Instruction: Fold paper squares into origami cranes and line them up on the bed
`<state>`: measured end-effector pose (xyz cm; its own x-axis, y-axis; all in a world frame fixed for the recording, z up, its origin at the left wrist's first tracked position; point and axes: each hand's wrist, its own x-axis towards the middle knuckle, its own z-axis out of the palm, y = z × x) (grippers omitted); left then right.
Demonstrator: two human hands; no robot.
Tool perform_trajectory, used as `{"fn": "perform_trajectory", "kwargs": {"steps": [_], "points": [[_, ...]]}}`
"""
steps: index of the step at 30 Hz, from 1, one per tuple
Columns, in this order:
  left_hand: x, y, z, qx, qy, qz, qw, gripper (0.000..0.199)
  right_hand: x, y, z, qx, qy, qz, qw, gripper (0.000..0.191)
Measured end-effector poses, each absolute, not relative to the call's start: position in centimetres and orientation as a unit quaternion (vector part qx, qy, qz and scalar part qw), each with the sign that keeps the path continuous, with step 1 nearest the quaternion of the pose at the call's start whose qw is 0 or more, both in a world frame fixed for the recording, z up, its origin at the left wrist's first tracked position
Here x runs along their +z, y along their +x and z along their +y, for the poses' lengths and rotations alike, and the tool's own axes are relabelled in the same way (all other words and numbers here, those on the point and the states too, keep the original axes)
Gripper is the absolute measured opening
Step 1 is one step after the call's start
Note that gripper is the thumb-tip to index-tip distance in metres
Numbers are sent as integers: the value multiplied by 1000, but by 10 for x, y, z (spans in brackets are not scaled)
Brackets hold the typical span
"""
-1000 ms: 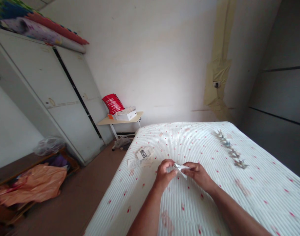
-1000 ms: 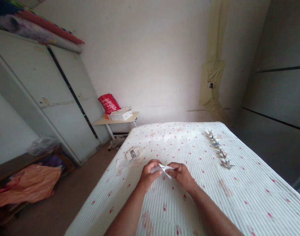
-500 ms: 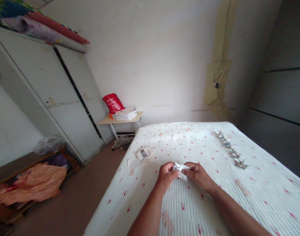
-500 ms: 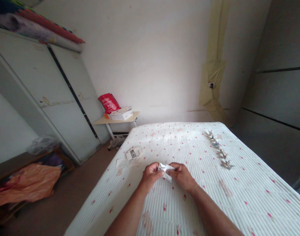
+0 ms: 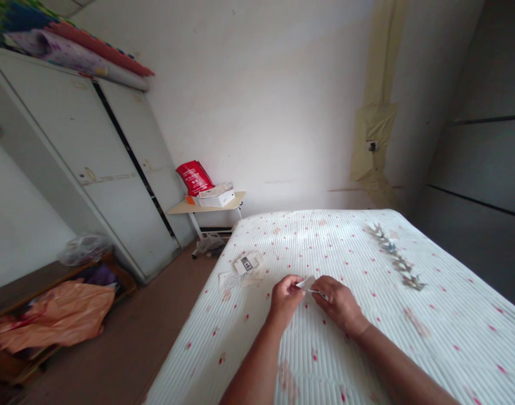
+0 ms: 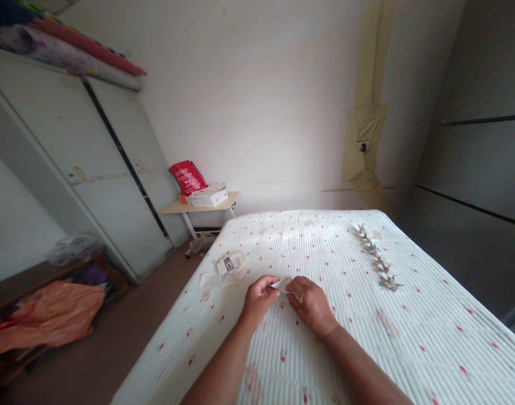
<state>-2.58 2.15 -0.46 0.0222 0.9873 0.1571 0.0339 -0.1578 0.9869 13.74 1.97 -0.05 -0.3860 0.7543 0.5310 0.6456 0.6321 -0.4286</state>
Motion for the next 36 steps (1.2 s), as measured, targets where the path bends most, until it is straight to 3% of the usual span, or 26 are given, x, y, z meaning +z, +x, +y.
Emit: {"fn": "perform_trajectory", "kwargs": {"steps": [13, 24, 36], "points": [[-4, -24, 22, 538, 541, 449, 465, 24, -5, 138, 22, 49, -410, -839, 354, 17], [-1, -26, 19, 563, 486, 427, 515, 26, 2, 132, 17, -76, -408, -844, 341, 24], [0, -26, 18, 575, 492, 421, 499, 25, 1, 131, 16, -65, -431, -833, 341, 22]]}}
